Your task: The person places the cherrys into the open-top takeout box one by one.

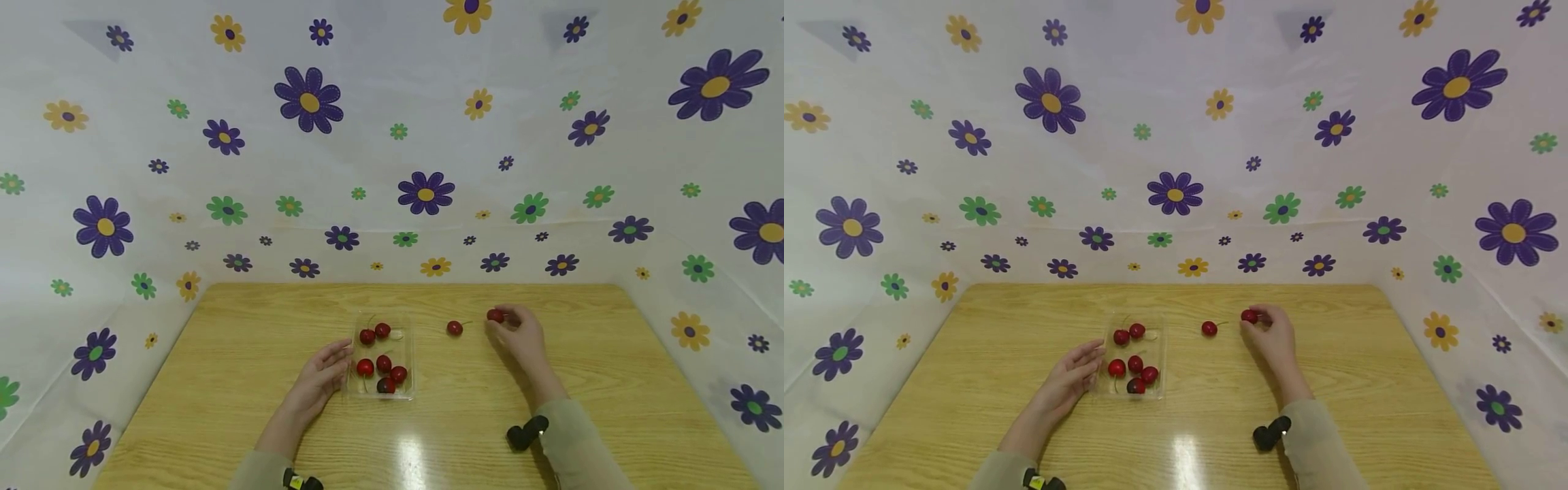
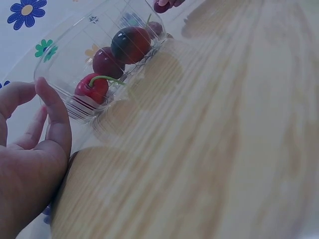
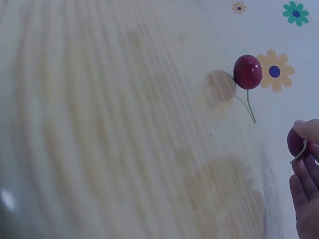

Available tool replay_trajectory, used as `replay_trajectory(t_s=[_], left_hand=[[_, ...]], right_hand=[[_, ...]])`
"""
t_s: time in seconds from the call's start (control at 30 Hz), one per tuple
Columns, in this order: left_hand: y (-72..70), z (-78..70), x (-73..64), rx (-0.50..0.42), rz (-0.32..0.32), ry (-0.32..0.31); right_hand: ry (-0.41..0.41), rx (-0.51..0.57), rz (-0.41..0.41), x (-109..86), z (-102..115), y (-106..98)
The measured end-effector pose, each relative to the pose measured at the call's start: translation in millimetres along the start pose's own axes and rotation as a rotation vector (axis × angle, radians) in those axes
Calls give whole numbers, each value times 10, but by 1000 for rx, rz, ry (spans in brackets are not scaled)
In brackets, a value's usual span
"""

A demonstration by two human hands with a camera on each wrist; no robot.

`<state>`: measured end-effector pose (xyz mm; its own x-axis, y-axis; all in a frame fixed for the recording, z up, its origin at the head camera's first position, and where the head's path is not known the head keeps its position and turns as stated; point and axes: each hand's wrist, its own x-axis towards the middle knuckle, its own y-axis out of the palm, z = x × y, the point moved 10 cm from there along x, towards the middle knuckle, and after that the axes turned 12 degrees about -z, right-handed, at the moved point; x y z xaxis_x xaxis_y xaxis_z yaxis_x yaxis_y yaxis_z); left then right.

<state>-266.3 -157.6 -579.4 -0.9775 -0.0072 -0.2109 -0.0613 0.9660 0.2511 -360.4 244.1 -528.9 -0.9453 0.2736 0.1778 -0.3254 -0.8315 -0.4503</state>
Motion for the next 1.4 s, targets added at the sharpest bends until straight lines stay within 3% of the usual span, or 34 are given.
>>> replay_trajectory(t_s=[0.3, 0.6, 1.4], left_hand=[[-16, 30, 12, -3, -34, -48], [-15, 35, 18, 1, -33, -54], [-2, 8, 7, -15, -28, -52]], right_hand=[[-48, -9, 23, -89, 136, 118], [-104, -12, 86, -220, 338, 261], [-309, 13, 137, -476, 858, 540]])
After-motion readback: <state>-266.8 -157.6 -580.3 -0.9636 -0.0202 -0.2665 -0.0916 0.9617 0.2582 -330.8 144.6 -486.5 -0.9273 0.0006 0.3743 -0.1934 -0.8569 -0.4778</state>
